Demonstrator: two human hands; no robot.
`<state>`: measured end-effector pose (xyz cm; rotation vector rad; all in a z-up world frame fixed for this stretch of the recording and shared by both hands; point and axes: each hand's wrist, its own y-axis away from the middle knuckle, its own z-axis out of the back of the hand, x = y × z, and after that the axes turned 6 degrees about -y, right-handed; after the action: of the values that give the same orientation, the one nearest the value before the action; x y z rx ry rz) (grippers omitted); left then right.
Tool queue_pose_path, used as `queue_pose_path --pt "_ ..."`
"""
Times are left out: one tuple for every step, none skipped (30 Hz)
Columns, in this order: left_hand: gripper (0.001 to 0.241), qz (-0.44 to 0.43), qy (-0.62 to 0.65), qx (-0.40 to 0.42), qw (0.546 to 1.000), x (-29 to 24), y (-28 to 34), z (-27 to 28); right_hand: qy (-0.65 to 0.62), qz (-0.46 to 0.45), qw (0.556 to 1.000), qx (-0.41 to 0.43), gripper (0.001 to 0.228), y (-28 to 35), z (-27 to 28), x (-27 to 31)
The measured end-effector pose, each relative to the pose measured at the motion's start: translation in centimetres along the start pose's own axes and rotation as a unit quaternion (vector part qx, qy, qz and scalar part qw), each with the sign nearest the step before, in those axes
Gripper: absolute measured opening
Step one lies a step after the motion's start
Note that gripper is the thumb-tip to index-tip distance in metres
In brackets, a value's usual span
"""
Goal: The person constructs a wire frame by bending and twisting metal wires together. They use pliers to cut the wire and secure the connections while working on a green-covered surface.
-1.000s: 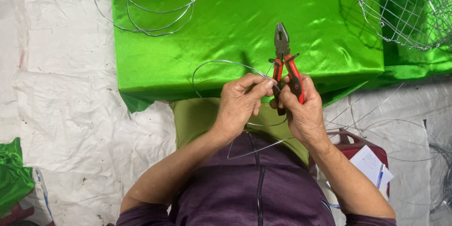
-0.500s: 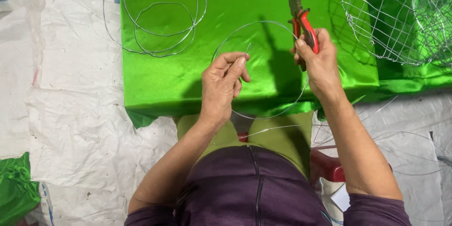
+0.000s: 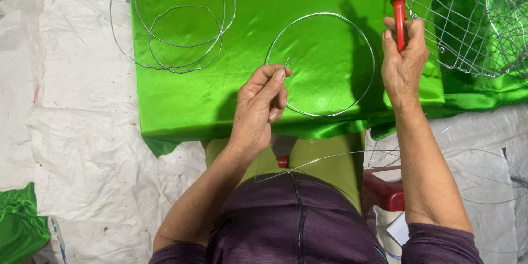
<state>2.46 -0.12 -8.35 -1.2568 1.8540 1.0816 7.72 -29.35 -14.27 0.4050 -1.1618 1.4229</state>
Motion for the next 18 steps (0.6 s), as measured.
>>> queue_pose_path --pt "0.012 0.000 0.001 0.001 1.000 0.0 0.1 -0.2 0.001 0.000 1.000 0.000 0.012 0.2 0.3 0.9" --pt "0.010 -0.001 -0.013 0.000 1.000 -0.1 0.2 -0.3 -0.089 -0.002 0.996 -0.006 0.012 0.3 0.6 1.8" --pt "0.009 -0.002 -0.027 -0.004 1.000 -0.1 0.5 -0.4 -0.180 -0.005 0.984 -0.011 0.013 0.6 0.7 2.8" --pt "0.009 -0.001 -0.027 -0.006 1.000 -0.1 0.7 -0.5 -0.181 -0.005 0.983 -0.009 0.013 1.2 1.1 4.6" --pt "0.008 -0.005 -0.049 -0.009 0.999 0.0 0.9 -0.6 -0.295 -0.101 0.950 -0.013 0.011 1.9 1.6 6.5" --pt "0.008 -0.008 -0.070 -0.012 0.997 0.0 1.1 -0.6 -0.402 -0.195 0.895 -0.017 0.019 2.6 2.0 8.3" --pt "0.008 -0.007 -0.070 -0.013 0.997 0.2 1.3 -0.7 -0.401 -0.196 0.895 -0.016 0.019 3.7 2.4 8.9" --pt "0.008 -0.019 -0.062 -0.018 0.998 0.4 1.5 -0.9 -0.418 -0.213 0.883 0.028 0.009 4.8 2.8 9.4" --pt "0.010 -0.031 -0.054 -0.022 0.998 0.6 1.7 -1.1 -0.432 -0.230 0.869 0.071 0.006 5.9 3.3 10.0" --pt "0.010 -0.030 -0.053 -0.021 0.998 0.9 1.9 -1.3 -0.431 -0.231 0.869 0.070 0.006 7.1 3.5 10.2" --pt "0.008 -0.047 -0.077 -0.027 0.996 1.2 2.0 -1.4 -0.355 -0.215 0.905 0.097 0.016 8.3 3.7 10.4" --pt "0.008 -0.064 -0.099 -0.033 0.992 1.5 2.2 -1.6 -0.275 -0.197 0.933 0.123 0.037 9.5 4.0 10.6" --pt "0.008 -0.062 -0.099 -0.030 0.993 1.9 2.4 -1.6 -0.273 -0.198 0.934 0.121 0.037 10.4 4.0 11.3" --pt "0.007 -0.113 -0.178 -0.047 0.976 2.2 2.7 -1.6 -0.172 -0.136 0.964 0.150 0.013 11.2 4.0 12.0" --pt "0.008 -0.164 -0.256 -0.063 0.951 2.5 3.0 -1.7 -0.067 -0.072 0.979 0.177 0.021 12.0 4.0 12.7" --pt "0.008 -0.164 -0.254 -0.060 0.951 3.0 3.0 -1.8 -0.064 -0.073 0.980 0.174 0.021 12.6 3.8 13.2" --pt "0.009 -0.216 -0.275 -0.070 0.934 3.5 3.2 -1.8 -0.035 -0.052 0.984 0.168 0.020 13.3 3.6 13.6" --pt "0.010 -0.268 -0.295 -0.080 0.914 4.1 3.3 -1.8 -0.006 -0.032 0.986 0.162 0.021 14.0 3.3 14.1"
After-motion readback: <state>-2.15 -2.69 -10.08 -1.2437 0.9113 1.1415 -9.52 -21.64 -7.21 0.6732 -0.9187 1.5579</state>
